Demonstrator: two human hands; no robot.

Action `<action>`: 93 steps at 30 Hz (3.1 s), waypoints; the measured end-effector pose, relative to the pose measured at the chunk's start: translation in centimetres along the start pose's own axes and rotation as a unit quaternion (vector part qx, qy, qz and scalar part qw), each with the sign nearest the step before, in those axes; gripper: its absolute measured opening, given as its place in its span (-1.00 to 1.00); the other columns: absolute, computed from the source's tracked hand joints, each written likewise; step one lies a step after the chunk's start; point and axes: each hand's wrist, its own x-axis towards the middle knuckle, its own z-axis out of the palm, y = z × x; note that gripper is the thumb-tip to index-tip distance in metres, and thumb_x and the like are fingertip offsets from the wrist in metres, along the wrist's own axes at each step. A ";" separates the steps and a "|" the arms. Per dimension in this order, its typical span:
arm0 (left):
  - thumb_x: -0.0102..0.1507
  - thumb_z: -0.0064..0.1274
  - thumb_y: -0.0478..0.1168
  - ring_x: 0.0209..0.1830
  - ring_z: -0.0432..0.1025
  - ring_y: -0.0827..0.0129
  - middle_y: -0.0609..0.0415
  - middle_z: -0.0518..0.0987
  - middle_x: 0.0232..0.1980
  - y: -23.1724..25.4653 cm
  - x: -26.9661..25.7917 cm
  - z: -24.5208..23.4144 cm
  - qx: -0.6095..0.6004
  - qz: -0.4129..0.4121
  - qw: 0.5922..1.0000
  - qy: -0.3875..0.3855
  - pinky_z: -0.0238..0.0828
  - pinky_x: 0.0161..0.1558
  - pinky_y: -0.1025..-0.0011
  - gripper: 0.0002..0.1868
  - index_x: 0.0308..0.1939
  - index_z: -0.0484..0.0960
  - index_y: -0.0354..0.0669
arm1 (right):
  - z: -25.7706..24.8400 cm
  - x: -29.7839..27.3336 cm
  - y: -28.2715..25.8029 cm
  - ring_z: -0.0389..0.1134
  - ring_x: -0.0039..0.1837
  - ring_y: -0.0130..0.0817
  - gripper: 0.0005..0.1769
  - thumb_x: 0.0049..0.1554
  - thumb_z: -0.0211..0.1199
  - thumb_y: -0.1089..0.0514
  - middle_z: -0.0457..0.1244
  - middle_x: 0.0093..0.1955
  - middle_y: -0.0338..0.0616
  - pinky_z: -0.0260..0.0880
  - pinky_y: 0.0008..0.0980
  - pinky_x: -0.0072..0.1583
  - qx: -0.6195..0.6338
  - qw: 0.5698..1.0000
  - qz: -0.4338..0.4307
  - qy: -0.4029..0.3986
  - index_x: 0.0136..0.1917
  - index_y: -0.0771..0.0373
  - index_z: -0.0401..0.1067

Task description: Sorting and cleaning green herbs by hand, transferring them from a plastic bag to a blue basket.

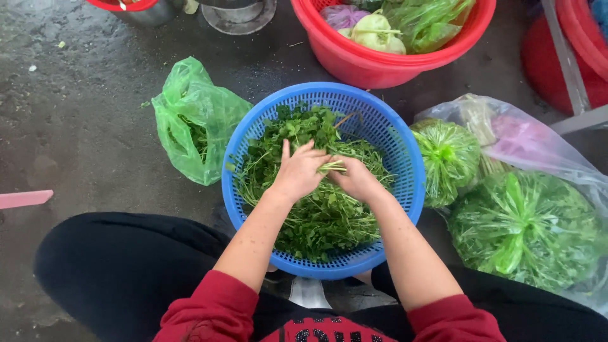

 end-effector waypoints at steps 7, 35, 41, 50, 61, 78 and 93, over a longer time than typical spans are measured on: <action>0.27 -0.14 -0.04 0.13 0.40 0.18 -0.01 0.58 -0.01 -3.8 -0.6 2.4 -0.025 -0.070 0.994 -0.082 -0.39 0.40 -0.05 -0.63 0.03 0.54 -0.14 | 1.5 -0.2 5.9 0.35 0.08 -0.08 -0.57 -0.12 0.26 0.43 0.35 -0.06 0.08 0.28 -0.05 0.18 0.052 0.998 -0.031 0.010 0.06 0.31 0.38; 0.21 -0.02 -0.05 0.08 0.40 0.07 -0.05 0.58 -0.04 -3.7 -1.2 -0.1 -0.177 -0.128 0.968 -0.123 0.30 0.11 0.19 -0.64 0.01 0.58 -0.10 | 0.8 -1.7 2.9 0.38 0.05 -0.21 -0.77 0.01 0.25 0.14 0.38 -0.05 -0.20 0.35 -0.26 0.10 -0.096 0.995 0.000 0.012 -0.02 0.02 0.52; 0.22 -0.03 -0.12 0.17 0.34 0.04 -0.09 0.53 0.05 -2.0 -2.0 -2.1 -0.261 -0.110 0.954 -0.099 0.24 0.18 0.15 -0.64 0.09 0.52 -0.08 | 0.5 -1.9 2.8 0.33 -0.10 -0.35 -0.81 0.02 0.24 0.22 0.36 -0.20 -0.20 0.36 -0.36 -0.02 0.006 1.000 -0.020 0.021 -0.06 0.14 0.53; 0.20 0.01 0.11 -0.68 0.18 0.57 0.26 0.20 -0.66 -3.4 -0.7 0.5 -0.465 -0.195 0.841 -0.197 0.40 -0.40 0.53 -0.61 -0.37 0.53 -0.18 | -1.3 -1.7 2.9 0.23 -0.35 -0.51 -0.83 0.03 0.25 0.29 0.27 -0.46 -0.18 0.26 -0.54 -0.24 0.246 0.968 -0.031 0.044 -0.07 0.34 0.50; 0.10 0.15 0.02 -0.60 0.28 0.49 0.11 0.35 -0.61 -3.0 -1.3 -0.7 -0.378 -0.175 0.900 -0.127 0.34 -0.54 0.55 -0.67 -0.34 0.64 -0.19 | -1.0 -2.3 0.2 0.34 -0.14 -0.41 -0.74 0.11 0.20 0.18 0.36 -0.19 -0.06 0.37 -0.32 -0.02 0.084 0.992 -0.085 0.034 0.10 0.15 0.49; 0.23 0.05 -0.12 -0.76 0.16 0.53 0.15 0.38 -0.66 -0.5 -1.7 -1.8 -0.413 -0.117 0.899 -0.085 0.22 -0.59 0.62 -0.80 -0.33 0.65 -0.15 | 0.3 -0.5 2.8 0.17 -0.54 -0.50 -0.87 -0.05 0.19 0.21 0.15 -0.57 -0.28 0.20 -0.58 -0.45 0.290 0.888 0.135 0.330 -0.19 0.23 0.49; 0.15 -0.02 0.11 0.01 0.47 0.14 -0.08 0.61 -0.12 0.1 -1.7 -2.4 -0.307 -0.174 0.934 0.064 0.36 0.05 0.27 -0.50 -0.11 0.61 -0.26 | 1.0 -3.2 -4.5 0.29 -0.24 -0.36 -0.81 -0.06 0.16 0.29 0.34 -0.24 0.00 0.37 -0.35 -0.22 0.094 0.988 0.054 0.107 -0.16 0.39 0.51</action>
